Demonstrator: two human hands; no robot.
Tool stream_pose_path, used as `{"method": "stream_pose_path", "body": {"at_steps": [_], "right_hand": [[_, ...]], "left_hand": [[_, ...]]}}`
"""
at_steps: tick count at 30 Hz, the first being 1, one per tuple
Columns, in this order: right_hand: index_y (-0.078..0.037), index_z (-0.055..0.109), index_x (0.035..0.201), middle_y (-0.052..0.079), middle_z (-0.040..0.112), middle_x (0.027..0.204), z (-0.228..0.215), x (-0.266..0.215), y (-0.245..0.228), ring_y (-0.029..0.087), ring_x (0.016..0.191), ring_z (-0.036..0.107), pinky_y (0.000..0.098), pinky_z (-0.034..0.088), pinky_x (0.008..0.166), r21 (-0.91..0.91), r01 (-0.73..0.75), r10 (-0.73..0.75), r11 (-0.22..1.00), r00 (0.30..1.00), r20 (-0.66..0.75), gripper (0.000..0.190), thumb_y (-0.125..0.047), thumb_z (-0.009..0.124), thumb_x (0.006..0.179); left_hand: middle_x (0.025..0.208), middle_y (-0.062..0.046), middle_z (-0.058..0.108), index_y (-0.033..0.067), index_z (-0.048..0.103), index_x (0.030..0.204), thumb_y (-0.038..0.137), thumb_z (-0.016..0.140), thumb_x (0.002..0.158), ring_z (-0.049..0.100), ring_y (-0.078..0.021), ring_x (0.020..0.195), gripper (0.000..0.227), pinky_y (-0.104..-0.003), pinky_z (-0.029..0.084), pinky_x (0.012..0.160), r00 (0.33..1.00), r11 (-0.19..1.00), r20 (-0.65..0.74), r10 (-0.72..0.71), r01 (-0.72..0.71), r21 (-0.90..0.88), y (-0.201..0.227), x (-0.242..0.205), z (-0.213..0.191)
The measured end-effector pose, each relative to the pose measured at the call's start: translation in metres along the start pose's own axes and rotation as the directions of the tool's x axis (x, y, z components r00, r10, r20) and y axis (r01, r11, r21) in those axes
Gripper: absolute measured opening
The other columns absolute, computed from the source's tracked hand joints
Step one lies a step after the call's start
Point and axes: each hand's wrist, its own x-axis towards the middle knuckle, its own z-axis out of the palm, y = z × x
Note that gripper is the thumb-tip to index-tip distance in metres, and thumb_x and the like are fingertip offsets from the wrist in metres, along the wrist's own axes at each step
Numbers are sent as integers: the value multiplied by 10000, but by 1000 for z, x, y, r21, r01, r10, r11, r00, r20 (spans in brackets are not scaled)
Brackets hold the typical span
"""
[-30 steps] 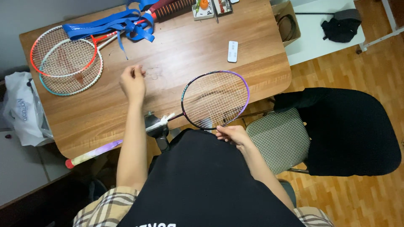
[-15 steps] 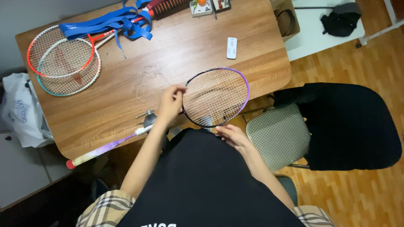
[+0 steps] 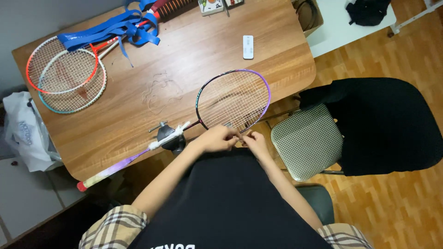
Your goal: The person wraps a blue overgrip around the handle of a badminton racket held in a small vise on the table, smoothing it as they wind it down the handle. They then thread string through the racket grommets, pull the string taut by hand across the frame, and work the string ends to tension and secure the strings.
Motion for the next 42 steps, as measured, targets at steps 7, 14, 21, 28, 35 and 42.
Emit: {"method": "stream_pose_path", "body": {"at_steps": [7,14,21,28,35,42], "right_hand": [[-5,673,860,62,710,758,-4,2,19,140,705,675,276,540,622,-244,56,-69,968,997,-45,165,-165,711,853],[-58,694,787,73,702,729,-20,-24,38,170,664,635,326,487,625,-774,-185,-14,605,970,-243,234,-267,796,798],[-77,720,815,67,731,712,-35,-25,92,153,561,676,317,504,541,-191,-349,300,918,922,-243,327,-387,677,910],[-136,655,823,43,663,760,-13,-2,109,194,607,611,361,503,589,684,-617,45,388,754,655,439,-465,474,1051],[-2,651,1125,127,760,1039,39,-30,14,210,877,731,358,601,842,742,-415,318,527,905,281,478,-428,451,1039],[33,699,1194,-85,526,668,1,-3,37,25,475,431,231,370,440,390,-301,142,870,911,387,220,-152,733,1081]], "left_hand": [[764,-142,776,75,719,1124,262,551,973,764,-238,702,294,-376,584,734,990,996,126,-71,63,69,-40,8,33],[1084,-173,746,-13,697,1205,349,649,1019,730,-269,996,409,-401,574,894,963,973,139,-232,227,47,-148,25,90],[1315,104,664,201,444,1524,285,550,1005,646,-50,1052,536,-297,529,833,939,594,291,-186,343,-727,-83,-7,63],[1038,-49,762,65,740,1191,196,638,1114,705,-158,961,183,-318,585,880,1000,809,10,20,-10,-588,-121,-19,87],[940,-127,756,246,782,1039,173,720,810,715,-341,880,248,-462,563,765,979,926,186,-88,11,376,-96,-54,79],[934,-99,780,162,782,995,83,650,753,737,-312,903,287,-435,577,783,994,955,11,-112,104,276,-111,-70,70]]}}
